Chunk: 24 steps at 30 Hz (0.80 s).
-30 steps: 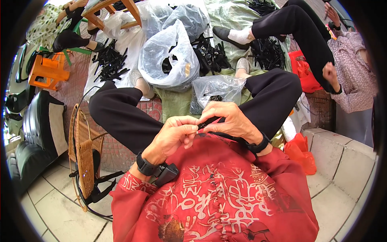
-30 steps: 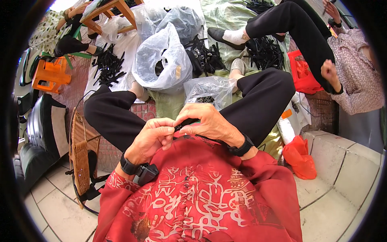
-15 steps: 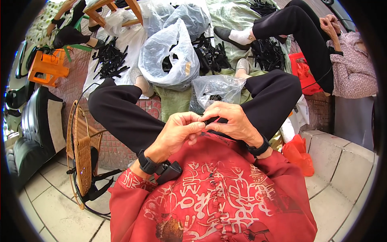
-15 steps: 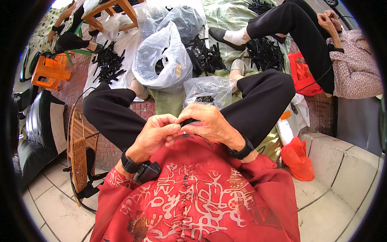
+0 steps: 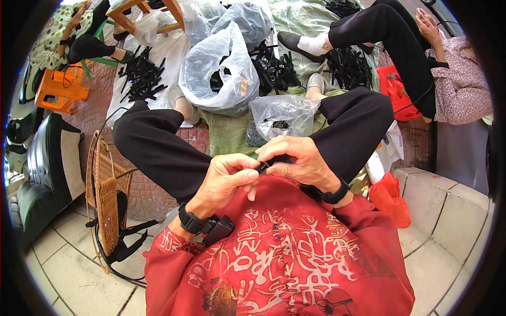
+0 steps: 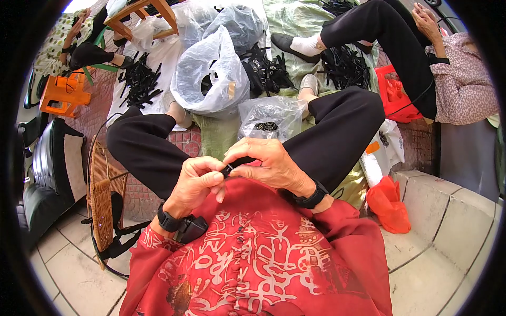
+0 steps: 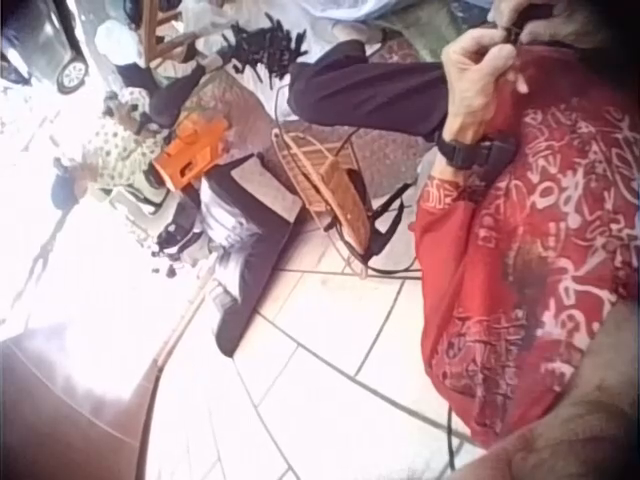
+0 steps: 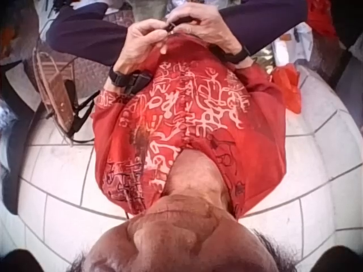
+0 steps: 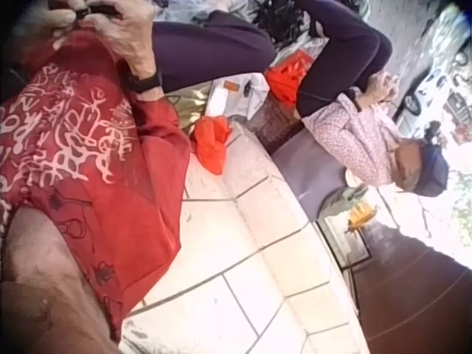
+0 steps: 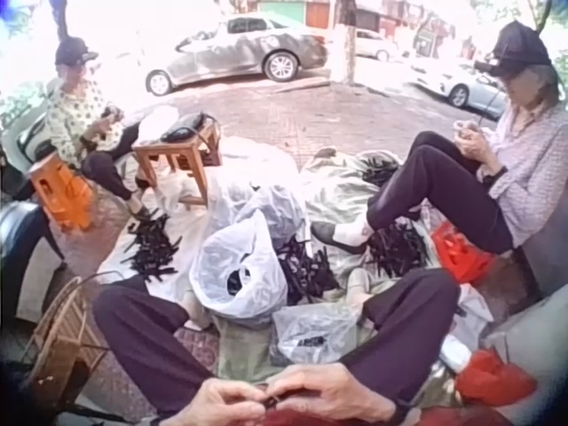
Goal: The recorder manually assembles small black plastic shoe buckles and straps.
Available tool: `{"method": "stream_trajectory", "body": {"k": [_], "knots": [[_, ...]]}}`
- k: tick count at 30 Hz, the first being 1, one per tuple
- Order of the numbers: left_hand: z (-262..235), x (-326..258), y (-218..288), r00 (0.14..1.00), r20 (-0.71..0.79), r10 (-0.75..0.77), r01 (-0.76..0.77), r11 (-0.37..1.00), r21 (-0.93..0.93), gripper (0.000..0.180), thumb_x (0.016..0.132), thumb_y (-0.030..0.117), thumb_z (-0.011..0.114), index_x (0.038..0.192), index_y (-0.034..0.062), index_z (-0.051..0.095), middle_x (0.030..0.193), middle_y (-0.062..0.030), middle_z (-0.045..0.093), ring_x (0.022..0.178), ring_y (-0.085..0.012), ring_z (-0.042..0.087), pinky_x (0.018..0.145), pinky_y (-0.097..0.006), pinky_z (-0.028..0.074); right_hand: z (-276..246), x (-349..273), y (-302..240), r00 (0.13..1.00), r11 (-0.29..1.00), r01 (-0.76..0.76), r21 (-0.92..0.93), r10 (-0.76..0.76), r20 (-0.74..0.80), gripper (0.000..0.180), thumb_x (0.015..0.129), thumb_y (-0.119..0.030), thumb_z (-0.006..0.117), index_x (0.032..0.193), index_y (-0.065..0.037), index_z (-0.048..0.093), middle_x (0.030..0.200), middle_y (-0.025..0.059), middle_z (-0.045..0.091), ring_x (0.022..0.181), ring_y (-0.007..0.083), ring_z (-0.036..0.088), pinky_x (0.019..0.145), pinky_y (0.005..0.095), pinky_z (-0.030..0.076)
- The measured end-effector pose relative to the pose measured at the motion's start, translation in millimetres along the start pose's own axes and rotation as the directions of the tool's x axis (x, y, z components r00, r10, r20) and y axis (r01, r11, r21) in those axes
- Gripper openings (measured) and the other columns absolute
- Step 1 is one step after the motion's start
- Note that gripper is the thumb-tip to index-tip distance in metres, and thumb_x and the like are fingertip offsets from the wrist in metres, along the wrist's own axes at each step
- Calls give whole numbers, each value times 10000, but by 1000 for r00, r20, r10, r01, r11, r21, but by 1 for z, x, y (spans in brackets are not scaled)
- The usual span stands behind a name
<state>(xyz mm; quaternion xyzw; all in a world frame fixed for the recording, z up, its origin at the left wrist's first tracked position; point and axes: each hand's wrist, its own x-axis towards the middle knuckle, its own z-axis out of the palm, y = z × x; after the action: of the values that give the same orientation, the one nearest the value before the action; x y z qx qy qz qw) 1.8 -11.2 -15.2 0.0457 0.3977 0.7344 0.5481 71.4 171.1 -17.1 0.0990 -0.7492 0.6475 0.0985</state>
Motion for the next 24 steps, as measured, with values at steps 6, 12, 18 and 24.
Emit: {"method": "stream_trajectory", "body": {"k": [6,12,18,24], "knots": [[-2,-5,-1,1000,16,7,-6,999,-42,124,756,26,590,875,-4,577,668,-71,533,510,-124,499,444,-291,485,6,-1,-3,1000,999,-26,26,26,0,207,669,-27,651,865,-10,587,819,89,595,740,192,582,649,264,455],[-2,-7,-5,999,28,21,-18,995,-102,117,753,19,592,868,2,582,686,-73,538,512,-123,502,464,-287,494,10,-3,-4,998,995,-62,76,65,-27,199,668,-5,635,861,-5,585,813,87,598,736,188,585,645,259,457],[-5,-7,-9,1000,17,21,-20,996,-90,121,754,20,592,873,7,583,699,-68,550,518,-123,505,474,-288,494,17,-1,-7,995,998,-45,-48,40,-96,175,638,28,587,809,-6,575,780,80,592,693,182,583,605,247,461],[-9,-9,-9,1000,6,-4,4,997,-77,148,756,40,595,902,18,582,683,-59,549,535,-123,506,486,-302,494,21,-3,-6,983,991,-136,-4,134,-125,156,639,36,579,789,-3,571,763,72,585,678,155,578,596,236,457]]}}
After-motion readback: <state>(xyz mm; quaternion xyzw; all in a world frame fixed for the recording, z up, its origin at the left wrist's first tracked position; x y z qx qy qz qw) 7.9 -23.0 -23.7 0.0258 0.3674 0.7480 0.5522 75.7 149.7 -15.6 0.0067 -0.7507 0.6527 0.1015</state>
